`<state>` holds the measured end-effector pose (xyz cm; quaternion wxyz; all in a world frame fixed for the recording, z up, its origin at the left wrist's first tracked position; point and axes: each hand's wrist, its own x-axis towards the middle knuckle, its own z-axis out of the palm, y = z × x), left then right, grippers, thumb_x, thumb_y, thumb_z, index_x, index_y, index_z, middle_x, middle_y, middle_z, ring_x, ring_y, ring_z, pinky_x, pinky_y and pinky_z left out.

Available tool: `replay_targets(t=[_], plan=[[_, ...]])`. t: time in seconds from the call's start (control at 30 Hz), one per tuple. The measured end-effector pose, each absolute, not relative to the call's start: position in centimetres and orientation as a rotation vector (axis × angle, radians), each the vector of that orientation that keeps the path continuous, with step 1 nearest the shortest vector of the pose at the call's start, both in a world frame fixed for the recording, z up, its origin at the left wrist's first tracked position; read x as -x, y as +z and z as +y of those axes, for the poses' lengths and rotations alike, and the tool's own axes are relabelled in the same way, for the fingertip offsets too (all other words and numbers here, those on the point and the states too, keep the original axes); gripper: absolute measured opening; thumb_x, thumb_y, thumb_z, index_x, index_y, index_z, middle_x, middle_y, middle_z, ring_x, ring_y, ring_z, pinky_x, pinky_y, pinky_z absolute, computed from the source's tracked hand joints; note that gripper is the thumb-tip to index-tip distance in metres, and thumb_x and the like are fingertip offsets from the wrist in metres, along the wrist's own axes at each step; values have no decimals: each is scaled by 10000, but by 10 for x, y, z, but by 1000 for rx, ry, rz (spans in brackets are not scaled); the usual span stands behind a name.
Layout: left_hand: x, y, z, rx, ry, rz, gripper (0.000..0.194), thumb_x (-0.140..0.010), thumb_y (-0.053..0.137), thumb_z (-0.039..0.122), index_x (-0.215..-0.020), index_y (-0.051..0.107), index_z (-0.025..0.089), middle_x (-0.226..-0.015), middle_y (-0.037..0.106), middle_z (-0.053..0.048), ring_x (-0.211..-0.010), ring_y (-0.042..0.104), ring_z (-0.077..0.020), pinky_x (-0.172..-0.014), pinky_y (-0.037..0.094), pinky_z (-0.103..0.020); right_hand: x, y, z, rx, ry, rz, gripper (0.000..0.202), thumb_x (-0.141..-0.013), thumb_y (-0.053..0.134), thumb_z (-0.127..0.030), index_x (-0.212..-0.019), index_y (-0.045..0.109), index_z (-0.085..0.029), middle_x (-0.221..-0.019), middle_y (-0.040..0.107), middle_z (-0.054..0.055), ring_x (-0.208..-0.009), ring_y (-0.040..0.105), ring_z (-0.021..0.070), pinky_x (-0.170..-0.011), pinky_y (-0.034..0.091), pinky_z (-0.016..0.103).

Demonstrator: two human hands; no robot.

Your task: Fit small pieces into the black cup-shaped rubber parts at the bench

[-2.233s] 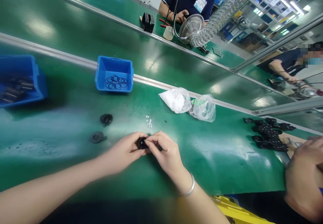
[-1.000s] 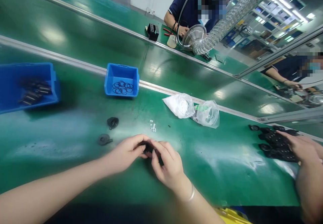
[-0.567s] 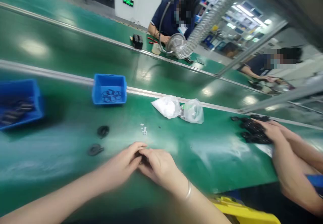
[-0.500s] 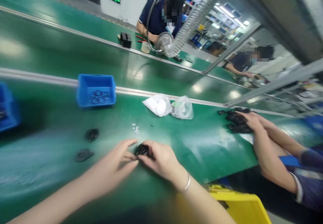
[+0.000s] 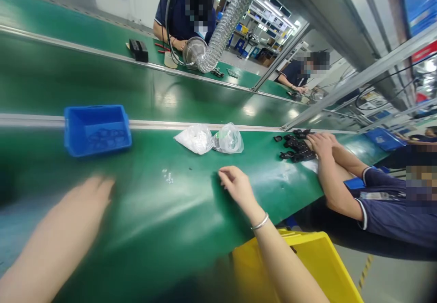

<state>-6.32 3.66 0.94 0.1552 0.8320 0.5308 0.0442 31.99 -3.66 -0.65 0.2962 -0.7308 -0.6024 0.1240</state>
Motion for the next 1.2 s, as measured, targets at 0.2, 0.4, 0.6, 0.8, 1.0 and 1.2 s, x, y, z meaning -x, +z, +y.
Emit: replay_targets(t=[0.2, 0.4, 0.6, 0.8, 1.0, 1.2], plan=[[35, 29, 39, -1872, 279, 1415, 470, -879, 459, 466, -1241, 504, 169, -1140, 621, -147, -955, 636, -334, -871, 482, -488, -235, -4, -2, 1627, 512, -1916, 76, -896, 562, -199, -880, 636, -193, -813, 612, 11, -745, 589, 131, -706, 475, 245], [16, 44, 25, -758, 509, 806, 340, -894, 521, 356, -1119, 598, 113, -1010, 683, -149, -782, 660, -205, -745, 555, -338, -210, -12, 6, 1593, 414, -2017, 93, -914, 547, -211, -892, 635, -193, -824, 609, 25, -773, 591, 148, -689, 467, 248], [10, 35, 23, -456, 516, 733, 292, -894, 524, 246, -1073, 645, 50, -971, 698, -180, -732, 653, -174, -697, 566, -285, -210, -17, 7, 1576, 395, -2011, 122, -925, 535, -240, -857, 627, -195, -775, 596, 24, -730, 576, 155, -658, 458, 255], [8, 29, 24, -311, 479, 752, 296, -909, 495, 230, -1067, 632, 20, -982, 693, -184, -706, 658, -143, -685, 575, -240, -212, -19, 9, 1560, 447, -2026, 101, -906, 553, -214, -845, 628, -187, -776, 599, 27, -724, 569, 155, -653, 447, 261], [3, 28, 16, -586, 527, 831, 293, -841, 626, 209, -1127, 581, 164, -1061, 634, -81, -906, 679, -218, -800, 564, -341, -207, -2, 2, 1464, 630, -1791, 133, -894, 570, -236, -798, 648, -184, -703, 573, 10, -631, 523, 131, -588, 428, 247], [-3, 17, 7, -881, 504, 818, 305, -822, 650, 196, -1114, 572, 151, -783, 661, -19, -741, 646, -150, -719, 529, -284, -190, 19, -19, 1343, 819, -1650, 113, -890, 583, -233, -822, 665, -194, -720, 576, 5, -631, 523, 118, -555, 422, 232]])
